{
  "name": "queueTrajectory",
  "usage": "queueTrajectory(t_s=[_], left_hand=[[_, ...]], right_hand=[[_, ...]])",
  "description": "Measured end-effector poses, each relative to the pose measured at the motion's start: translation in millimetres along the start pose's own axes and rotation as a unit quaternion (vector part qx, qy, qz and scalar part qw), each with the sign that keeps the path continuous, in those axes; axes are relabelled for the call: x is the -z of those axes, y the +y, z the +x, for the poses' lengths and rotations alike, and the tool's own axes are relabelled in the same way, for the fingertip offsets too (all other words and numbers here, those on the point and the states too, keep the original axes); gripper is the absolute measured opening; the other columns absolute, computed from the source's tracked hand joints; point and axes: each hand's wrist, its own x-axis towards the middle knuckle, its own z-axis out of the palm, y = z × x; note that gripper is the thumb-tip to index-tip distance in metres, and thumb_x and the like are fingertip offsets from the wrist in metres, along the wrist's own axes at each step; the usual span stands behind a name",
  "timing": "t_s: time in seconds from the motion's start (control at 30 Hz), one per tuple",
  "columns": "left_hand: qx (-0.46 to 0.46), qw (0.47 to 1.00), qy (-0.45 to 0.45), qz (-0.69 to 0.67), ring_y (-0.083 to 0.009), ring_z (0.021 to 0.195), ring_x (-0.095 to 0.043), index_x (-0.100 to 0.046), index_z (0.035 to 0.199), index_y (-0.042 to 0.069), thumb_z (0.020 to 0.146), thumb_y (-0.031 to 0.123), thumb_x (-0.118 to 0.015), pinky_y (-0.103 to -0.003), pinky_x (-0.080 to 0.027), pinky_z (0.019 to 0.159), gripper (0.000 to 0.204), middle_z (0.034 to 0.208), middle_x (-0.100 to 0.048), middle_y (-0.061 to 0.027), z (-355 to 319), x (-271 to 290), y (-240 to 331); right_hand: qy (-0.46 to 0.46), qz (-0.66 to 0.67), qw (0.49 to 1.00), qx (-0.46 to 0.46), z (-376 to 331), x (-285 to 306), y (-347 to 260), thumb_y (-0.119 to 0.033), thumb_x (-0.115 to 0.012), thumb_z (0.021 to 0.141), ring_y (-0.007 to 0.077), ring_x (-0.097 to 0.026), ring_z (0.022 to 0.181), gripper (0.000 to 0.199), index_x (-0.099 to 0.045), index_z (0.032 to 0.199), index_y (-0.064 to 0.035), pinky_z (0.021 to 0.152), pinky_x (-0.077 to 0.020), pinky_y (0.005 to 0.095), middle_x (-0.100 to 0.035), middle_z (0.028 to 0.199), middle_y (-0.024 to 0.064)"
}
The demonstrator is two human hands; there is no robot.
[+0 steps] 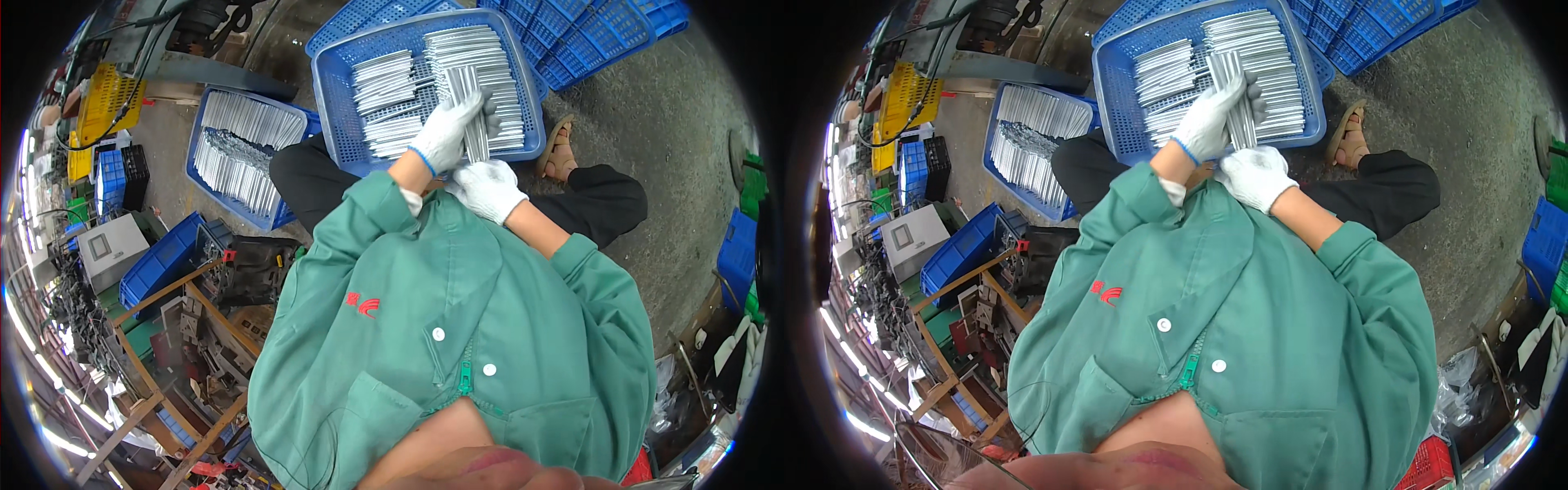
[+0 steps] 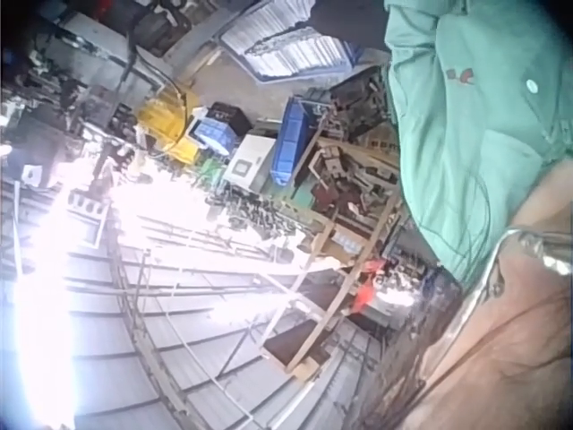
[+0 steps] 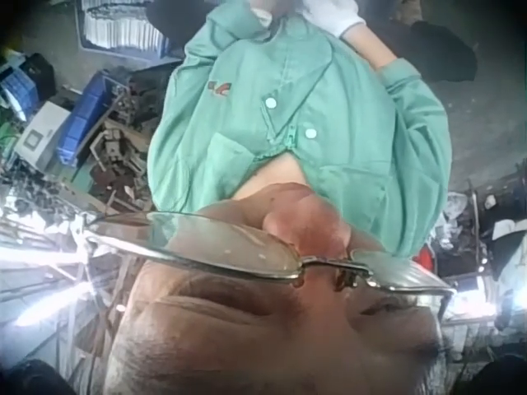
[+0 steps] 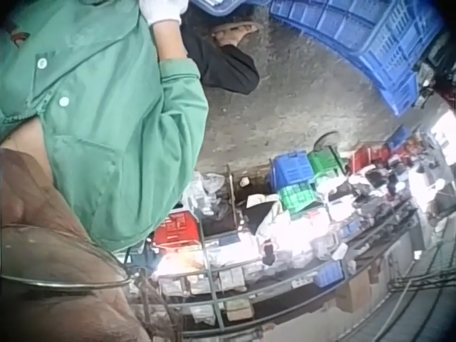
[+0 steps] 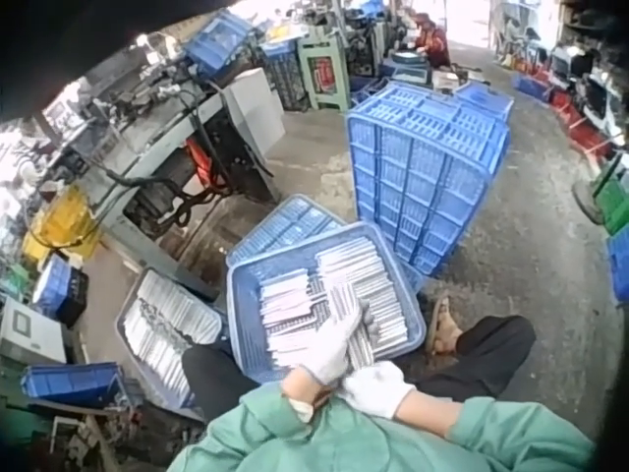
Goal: Assembling small metal components by hand into a blue tray at a workstation.
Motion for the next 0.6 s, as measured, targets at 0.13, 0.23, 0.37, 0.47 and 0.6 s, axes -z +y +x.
queueTrajectory(t_s=[0.13,0.23,0.37,0.47,0.6], left_hand=[[-0.022,0.999,-0.025,-0.009,-0.0169,0.079,-0.066,-0.060,0.123,0.006,0.106,0.021,-0.061,-0.031,-0.060,0.078,0.023,0.095,-0.065,-0.0070,-45.6,-0.4,-1.2],[-0.046,0.998,-0.035,0.034,-0.0158,0.078,-0.064,-0.059,0.125,0.005,0.106,0.020,-0.062,-0.030,-0.059,0.079,0.025,0.095,-0.065,-0.0068,-57.0,3.2,14.5],[-0.092,0.979,-0.033,0.177,-0.0144,0.076,-0.061,-0.059,0.128,0.004,0.105,0.017,-0.063,-0.028,-0.057,0.080,0.027,0.093,-0.065,-0.0066,-72.0,17.1,40.9],[-0.105,0.938,0.022,0.330,-0.0140,0.078,-0.061,-0.060,0.127,0.002,0.102,0.012,-0.064,-0.027,-0.056,0.080,0.026,0.092,-0.067,-0.0073,-87.9,40.8,58.2],[-0.099,0.894,0.064,0.431,-0.0142,0.081,-0.063,-0.064,0.123,0.001,0.099,0.007,-0.066,-0.026,-0.055,0.081,0.024,0.092,-0.070,-0.0078,-101.6,62.4,63.8]], right_hand=[[-0.137,-0.072,0.988,-0.008,12.0,22.1,-26.6,-0.037,-0.061,0.092,0.0315,-0.071,0.071,0.031,-0.074,0.089,-0.0097,0.064,-0.0533,0.0426,-0.075,0.081,0.0084],[-0.148,-0.082,0.986,-0.004,11.3,17.4,-25.3,-0.038,-0.061,0.092,0.0310,-0.070,0.069,0.031,-0.074,0.089,-0.0098,0.064,-0.0534,0.0422,-0.074,0.079,0.0083],[0.006,-0.017,1.000,-0.012,0.0,2.6,-10.8,-0.039,-0.061,0.092,0.0308,-0.071,0.065,0.032,-0.075,0.092,-0.0103,0.060,-0.0538,0.0408,-0.075,0.078,0.0093],[0.050,0.016,0.995,-0.084,-3.8,23.1,-8.6,-0.040,-0.058,0.095,0.0315,-0.072,0.067,0.035,-0.076,0.100,-0.0099,0.061,-0.0555,0.0394,-0.077,0.083,0.0108],[0.059,0.061,0.983,-0.165,-8.9,61.0,-5.9,-0.035,-0.062,0.097,0.0313,-0.073,0.069,0.035,-0.077,0.111,-0.0072,0.064,-0.0571,0.0376,-0.079,0.090,0.0126]])
